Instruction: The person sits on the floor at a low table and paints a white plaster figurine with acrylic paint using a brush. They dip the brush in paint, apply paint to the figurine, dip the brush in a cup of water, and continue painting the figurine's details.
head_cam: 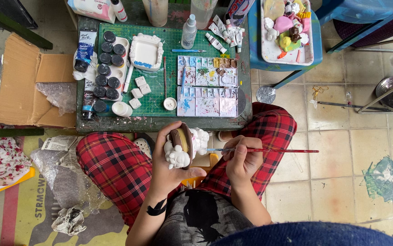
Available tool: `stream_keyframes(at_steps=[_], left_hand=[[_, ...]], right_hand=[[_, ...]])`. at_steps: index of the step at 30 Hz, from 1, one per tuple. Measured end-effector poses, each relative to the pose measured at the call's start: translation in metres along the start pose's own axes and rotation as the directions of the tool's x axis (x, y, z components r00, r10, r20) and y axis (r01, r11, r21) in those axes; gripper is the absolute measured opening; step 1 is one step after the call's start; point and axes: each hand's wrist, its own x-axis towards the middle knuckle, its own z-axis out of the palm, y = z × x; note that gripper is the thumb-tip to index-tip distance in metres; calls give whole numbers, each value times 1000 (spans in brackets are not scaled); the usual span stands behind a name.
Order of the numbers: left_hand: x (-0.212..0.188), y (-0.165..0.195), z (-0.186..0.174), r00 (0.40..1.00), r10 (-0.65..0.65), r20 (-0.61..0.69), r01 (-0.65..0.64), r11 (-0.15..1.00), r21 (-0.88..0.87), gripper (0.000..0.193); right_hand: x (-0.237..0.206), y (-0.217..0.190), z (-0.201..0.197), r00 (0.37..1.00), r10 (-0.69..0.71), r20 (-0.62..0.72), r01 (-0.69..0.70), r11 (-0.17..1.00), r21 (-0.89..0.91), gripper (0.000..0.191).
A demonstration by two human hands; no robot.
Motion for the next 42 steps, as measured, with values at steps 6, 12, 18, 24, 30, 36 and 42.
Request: stream_keyframes(at_steps=[6, 12, 18, 24, 30, 36, 42], left_hand=[[0, -3, -1, 1000, 30, -10, -29, 996, 88, 105], [0, -4, 1, 999, 40, -12, -38, 994, 98, 105], [0, -4, 2, 999, 43, -9, -42, 993, 109, 105], [-1, -7, 3, 999, 34, -7, -34, 998, 62, 104], [3, -13, 0, 1000, 0, -25, -1, 999, -35, 106], [2, -13, 0, 1000, -23, -18, 23, 999, -41, 106], [2, -11, 2, 1000, -22, -18, 21, 999, -49, 106]], right_hand=[[2, 5, 3, 1000, 10, 26, -9, 1000, -16, 20], [2, 7, 0, 999, 7, -44, -6, 1000, 18, 18], [3, 8, 0, 1000, -26, -14, 26, 999, -24, 21], [-1, 11, -5, 995, -92, -32, 90, 995, -51, 26], [-7, 19, -6, 990, -138, 27, 136, 990, 40, 30], [-10, 20, -5, 977, -187, 101, 192, 981, -40, 31], [-7, 18, -4, 980, -173, 97, 179, 982, -56, 31]])
